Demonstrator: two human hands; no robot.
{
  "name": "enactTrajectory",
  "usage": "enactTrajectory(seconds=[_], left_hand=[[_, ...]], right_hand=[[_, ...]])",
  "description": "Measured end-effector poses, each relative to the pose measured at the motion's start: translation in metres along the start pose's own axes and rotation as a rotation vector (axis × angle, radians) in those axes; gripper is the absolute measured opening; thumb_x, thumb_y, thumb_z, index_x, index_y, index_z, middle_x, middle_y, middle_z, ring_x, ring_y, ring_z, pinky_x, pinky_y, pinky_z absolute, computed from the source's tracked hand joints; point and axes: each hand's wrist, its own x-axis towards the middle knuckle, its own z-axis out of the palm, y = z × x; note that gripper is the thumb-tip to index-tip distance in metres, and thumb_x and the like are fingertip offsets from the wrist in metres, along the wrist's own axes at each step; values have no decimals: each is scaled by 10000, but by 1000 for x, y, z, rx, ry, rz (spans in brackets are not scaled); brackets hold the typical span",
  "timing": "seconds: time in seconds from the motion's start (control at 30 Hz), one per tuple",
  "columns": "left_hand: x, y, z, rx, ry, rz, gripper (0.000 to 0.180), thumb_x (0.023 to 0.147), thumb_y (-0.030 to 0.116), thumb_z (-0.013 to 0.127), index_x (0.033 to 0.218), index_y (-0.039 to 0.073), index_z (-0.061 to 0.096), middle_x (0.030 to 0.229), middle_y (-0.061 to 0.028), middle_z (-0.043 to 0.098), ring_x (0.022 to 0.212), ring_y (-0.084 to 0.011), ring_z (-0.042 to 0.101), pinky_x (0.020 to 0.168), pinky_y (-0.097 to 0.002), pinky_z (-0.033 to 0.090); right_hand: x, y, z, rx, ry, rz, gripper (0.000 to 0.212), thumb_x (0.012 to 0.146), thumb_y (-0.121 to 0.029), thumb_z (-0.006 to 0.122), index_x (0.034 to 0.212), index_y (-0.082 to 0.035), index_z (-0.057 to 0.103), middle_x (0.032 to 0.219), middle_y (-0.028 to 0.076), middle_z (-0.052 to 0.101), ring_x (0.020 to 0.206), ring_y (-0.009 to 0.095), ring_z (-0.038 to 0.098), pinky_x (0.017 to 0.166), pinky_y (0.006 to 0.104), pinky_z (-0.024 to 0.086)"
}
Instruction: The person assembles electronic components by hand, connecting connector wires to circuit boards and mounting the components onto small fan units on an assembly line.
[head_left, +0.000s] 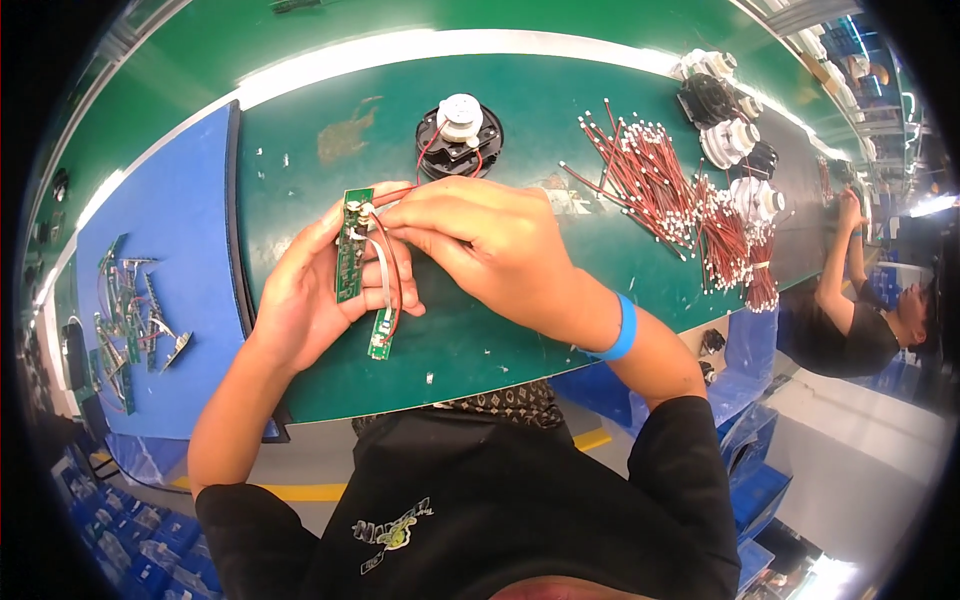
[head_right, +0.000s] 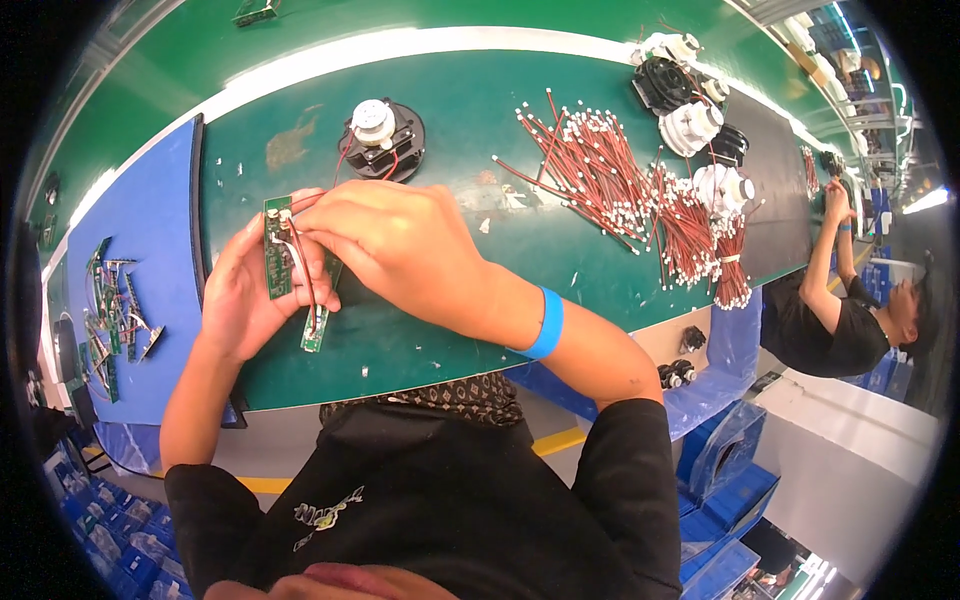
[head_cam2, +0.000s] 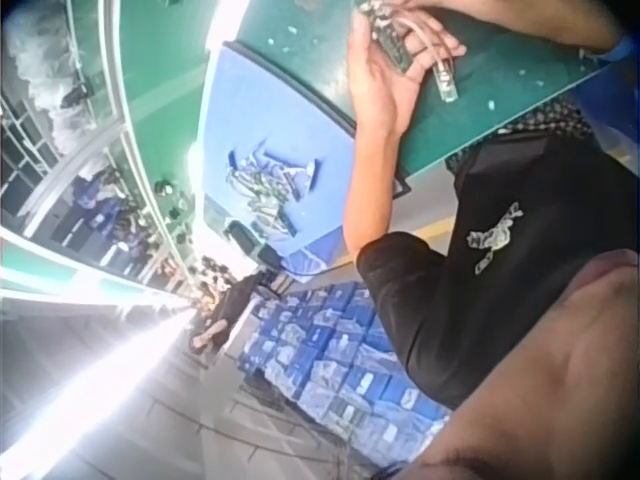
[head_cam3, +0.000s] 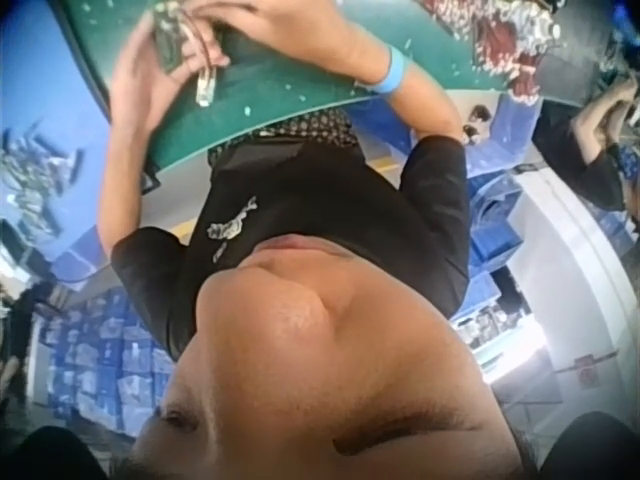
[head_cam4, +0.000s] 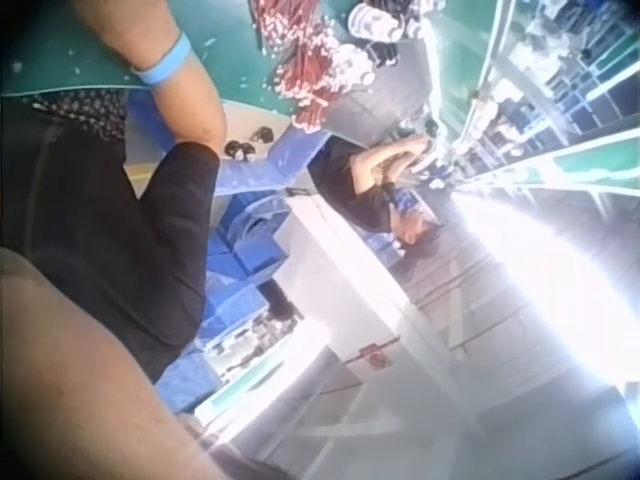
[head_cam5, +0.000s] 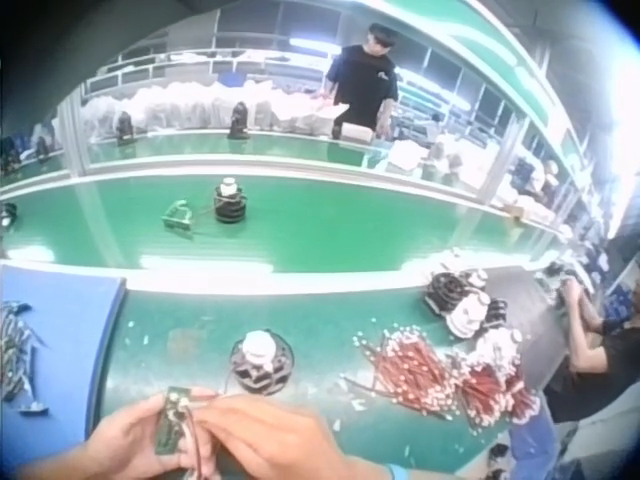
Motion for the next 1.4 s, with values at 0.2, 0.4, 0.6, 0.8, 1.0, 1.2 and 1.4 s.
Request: enactTrajectory(seconds=[0.2, 0.4, 0.6, 0.8, 1.0, 1.2, 1.4], left_hand=[[-3, -5, -2, 97, 17, 6, 530, 1054, 408, 295, 1437, 47, 352, 966, -133, 616, 837, -257, 664, 817, -381, 544], [-3, -8, 2, 185, -7, 20, 558, 1053, 444, 315, 1465, 69, 312, 1026, -120, 613, 856, -237, 663, 821, -358, 526], [-3, -9, 2, 244, -10, 44, 587, 1045, 470, 339, 1475, 73, 305, 1047, -112, 607, 862, -229, 659, 831, -364, 527], [-3, -11, 0, 272, 21, 30, 610, 1025, 484, 408, 1463, 65, 338, 1061, -121, 613, 879, -230, 663, 833, -374, 538], [-1, -11, 0, 284, 32, 24, 605, 1026, 448, 432, 1459, 35, 341, 1069, -136, 619, 866, -234, 672, 777, -386, 573], [0, -17, -8, 244, 18, 68, 600, 1027, 442, 431, 1461, 35, 349, 1090, -153, 624, 826, -226, 671, 702, -365, 588], [3, -15, -1, 273, 68, 76, 614, 1027, 440, 431, 1483, 41, 328, 1145, -160, 620, 806, -220, 668, 679, -355, 588]], right_hand=[[-1, -5, 2, 62, 25, 71, 165, 756, -18, 771, 913, -22, 724, 844, 90, 703, 608, 158, 637, 506, 263, 490], [-4, -10, 4, 43, 57, 119, 143, 756, -12, 765, 892, -29, 724, 759, 73, 675, 565, 145, 604, 473, 270, 462], [-5, -5, 7, 6, 63, 24, 100, 744, -5, 742, 828, -41, 703, 715, 59, 647, 566, 182, 609, 471, 294, 466], [-5, -5, 5, -71, 34, 9, 74, 741, -20, 733, 790, -47, 684, 718, 57, 636, 588, 203, 616, 489, 304, 480], [-7, -6, 2, -102, -19, 64, 77, 747, -24, 727, 807, -42, 684, 730, 59, 638, 596, 213, 617, 516, 317, 495], [-10, -5, 17, 181, 80, 216, 63, 807, -25, 678, 860, 9, 676, 796, 100, 648, 652, 243, 632, 569, 347, 507], [-11, -7, 13, 248, 57, 316, 94, 804, -52, 648, 871, 5, 681, 769, 113, 637, 688, 291, 638, 607, 387, 515]])
